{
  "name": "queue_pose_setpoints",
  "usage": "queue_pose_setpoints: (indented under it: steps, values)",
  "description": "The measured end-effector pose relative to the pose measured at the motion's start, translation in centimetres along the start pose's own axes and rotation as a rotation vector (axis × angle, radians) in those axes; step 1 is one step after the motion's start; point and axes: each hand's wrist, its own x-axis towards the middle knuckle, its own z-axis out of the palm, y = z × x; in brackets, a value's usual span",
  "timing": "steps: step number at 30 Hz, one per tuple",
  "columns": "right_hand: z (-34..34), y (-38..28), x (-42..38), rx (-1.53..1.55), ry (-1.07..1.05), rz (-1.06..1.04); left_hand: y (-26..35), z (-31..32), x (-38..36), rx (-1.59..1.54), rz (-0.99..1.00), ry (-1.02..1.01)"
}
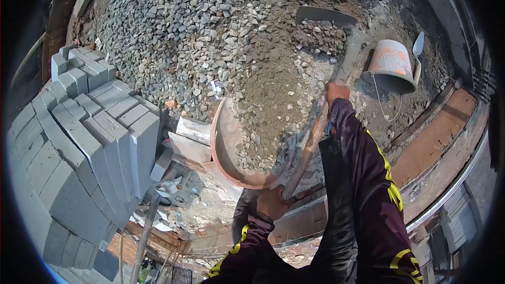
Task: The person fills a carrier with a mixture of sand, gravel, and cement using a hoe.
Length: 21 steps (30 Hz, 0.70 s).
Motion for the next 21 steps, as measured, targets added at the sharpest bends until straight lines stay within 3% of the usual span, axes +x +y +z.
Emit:
queue_pose_setpoints:
  steps: [2,3,5,8,10,12,13,15,16,17,18,20,21]
  values:
    - [1.6,5.0,-3.1,-0.023,-0.019,0.025,-4.3,-0.8,-3.6,0.015,-0.025,0.01]
    - [3.1,10.4,-0.3,-0.141,0.019,-0.038,-6.3,-0.7,-5.3,0.012,-0.042,0.019]
    - [4.4,15.8,-2.2,-0.314,0.051,-0.114,-10.6,-0.6,-8.8,-0.017,-0.076,-0.02]
    - [6.3,20.8,-9.2,-0.398,0.033,-0.126,-16.4,-2.5,-13.3,-0.021,-0.099,-0.058]
    - [8.0,29.0,-8.0,-0.286,-0.026,-0.038,-20.6,-4.1,-16.0,0.046,-0.06,-0.052]
    - [6.8,26.9,-18.4,-0.104,-0.072,0.161,-22.9,-5.2,-19.4,0.073,-0.076,-0.056]
    - [7.2,33.0,-17.1,-0.065,-0.08,0.137,-24.4,-5.3,-21.7,0.093,-0.092,-0.073]
    - [5.3,33.4,-25.7,0.167,-0.272,0.164,-27.4,-5.0,-26.9,0.082,-0.163,-0.102]
    - [6.8,40.7,-24.3,-0.017,-0.155,0.103,-28.8,-5.0,-29.2,0.053,-0.217,-0.106]
    - [6.4,43.3,-25.8,-0.179,-0.236,0.001,-29.8,-5.0,-31.3,0.068,-0.237,-0.075]
    - [5.7,44.5,-26.5,-0.337,-0.311,-0.086,-30.1,-5.4,-32.8,0.095,-0.26,-0.055]
    - [1.0,39.4,-26.4,-0.268,-0.396,0.156,-27.7,-7.6,-33.0,0.11,-0.373,-0.02]
    - [-1.1,35.0,-23.8,-0.229,-0.449,0.238,-26.7,-8.8,-32.4,0.215,-0.299,0.012]
